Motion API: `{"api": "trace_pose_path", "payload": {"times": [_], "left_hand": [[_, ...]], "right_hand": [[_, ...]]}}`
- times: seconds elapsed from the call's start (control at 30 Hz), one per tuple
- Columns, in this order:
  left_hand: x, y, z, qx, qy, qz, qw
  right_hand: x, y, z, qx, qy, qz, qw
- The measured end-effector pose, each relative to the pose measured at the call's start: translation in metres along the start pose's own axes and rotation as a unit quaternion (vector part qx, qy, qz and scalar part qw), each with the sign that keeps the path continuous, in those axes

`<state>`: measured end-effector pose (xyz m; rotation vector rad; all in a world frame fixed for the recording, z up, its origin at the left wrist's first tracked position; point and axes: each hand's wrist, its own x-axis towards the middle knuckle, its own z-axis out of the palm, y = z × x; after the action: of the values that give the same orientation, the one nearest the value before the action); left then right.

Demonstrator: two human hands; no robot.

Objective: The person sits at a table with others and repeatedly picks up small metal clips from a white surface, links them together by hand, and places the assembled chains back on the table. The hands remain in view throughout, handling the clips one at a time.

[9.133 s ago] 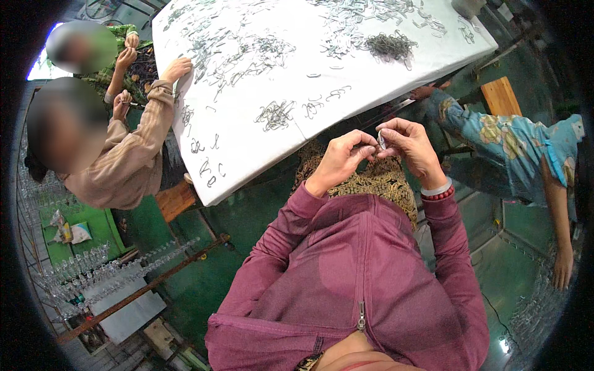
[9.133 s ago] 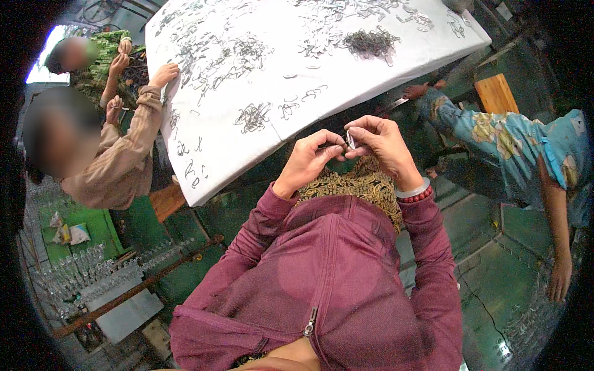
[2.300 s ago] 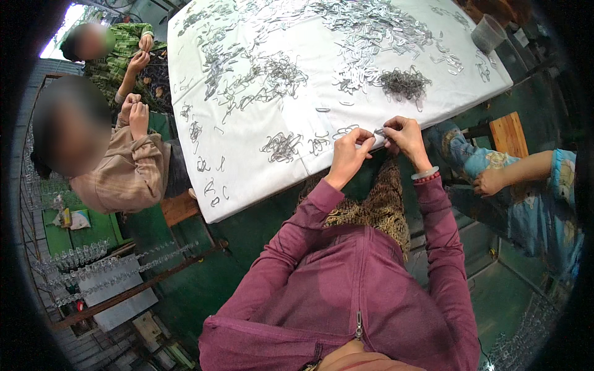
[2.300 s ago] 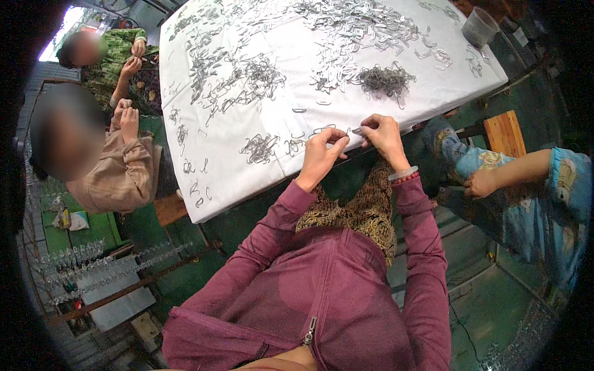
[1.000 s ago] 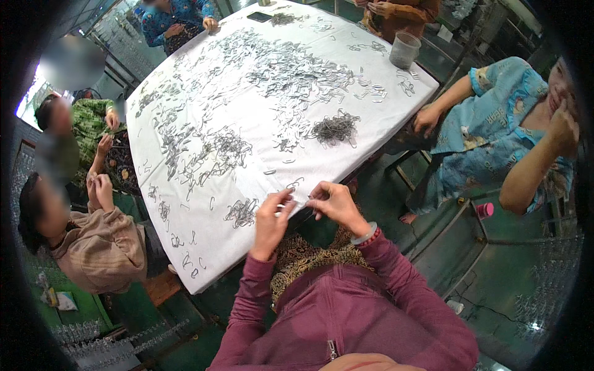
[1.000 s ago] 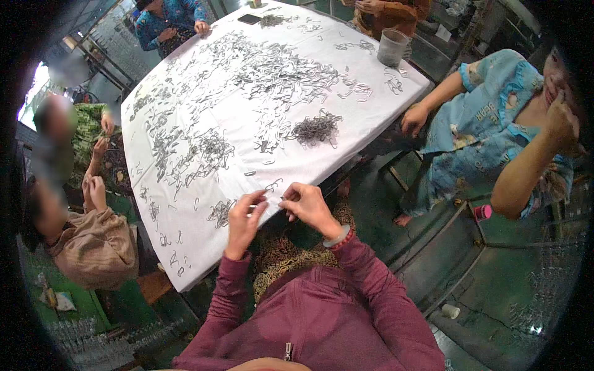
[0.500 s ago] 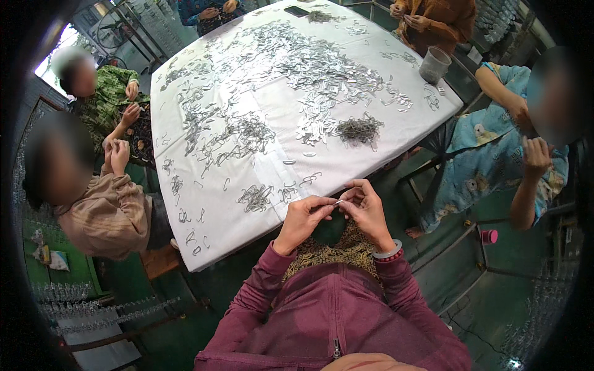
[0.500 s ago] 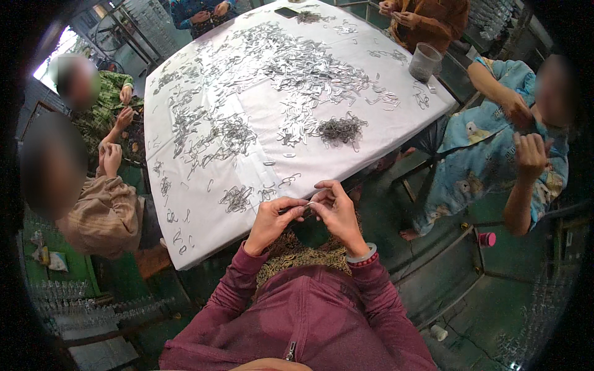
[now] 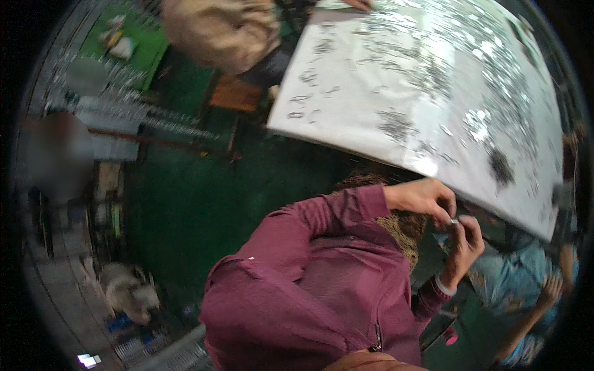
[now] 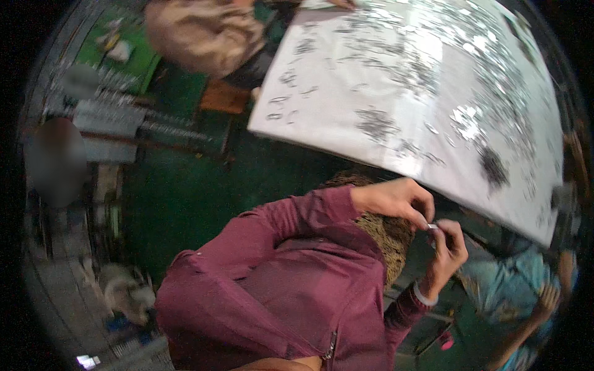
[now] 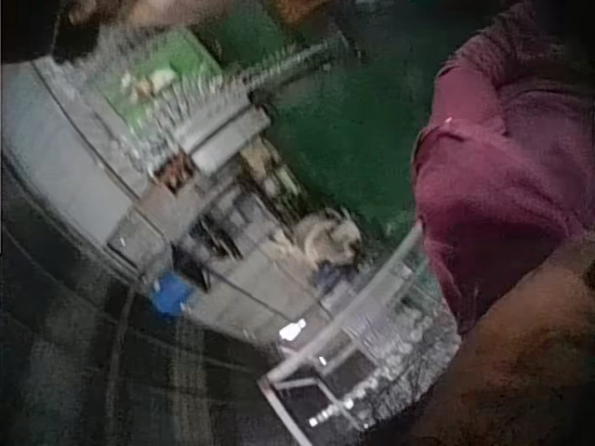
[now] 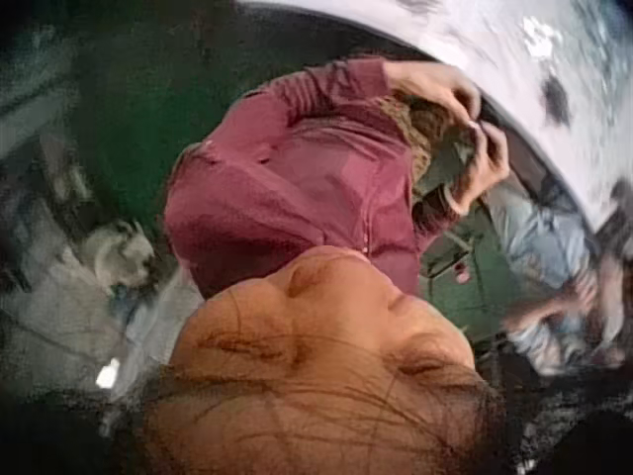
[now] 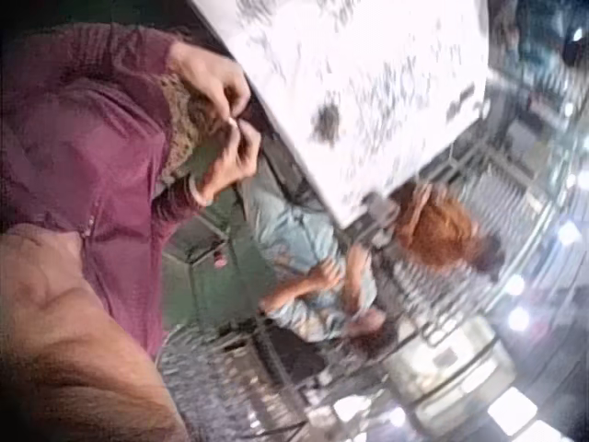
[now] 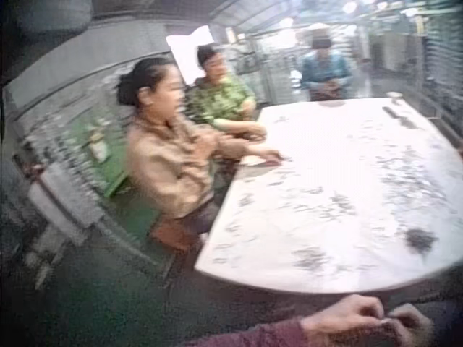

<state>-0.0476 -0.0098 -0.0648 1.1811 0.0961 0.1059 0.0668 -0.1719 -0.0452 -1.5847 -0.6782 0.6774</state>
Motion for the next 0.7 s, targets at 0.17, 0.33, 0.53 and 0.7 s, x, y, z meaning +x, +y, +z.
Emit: {"api": "trace_pose_path", "payload": {"times": [0.17, 0.33, 0.53, 0.7], "left_hand": [[-0.010, -0.006, 0.005, -0.057, 0.067, 0.007, 0.996], [-0.015, -0.007, -0.003, 0.005, 0.118, 0.045, 0.992], [-0.019, -0.021, -0.005, -0.028, 0.132, 0.038, 0.990], [-0.028, -0.023, -0.011, 0.214, 0.192, 0.155, 0.945]], "right_hand": [[0.008, 0.007, 0.002, -0.005, -0.015, -0.026, 1.000], [0.012, 0.014, 0.017, 0.026, 0.010, 0.017, 0.999], [0.012, 0.027, 0.018, 0.102, -0.033, 0.059, 0.993], [0.013, 0.017, 0.034, 0.118, -0.089, 0.061, 0.987]]}}
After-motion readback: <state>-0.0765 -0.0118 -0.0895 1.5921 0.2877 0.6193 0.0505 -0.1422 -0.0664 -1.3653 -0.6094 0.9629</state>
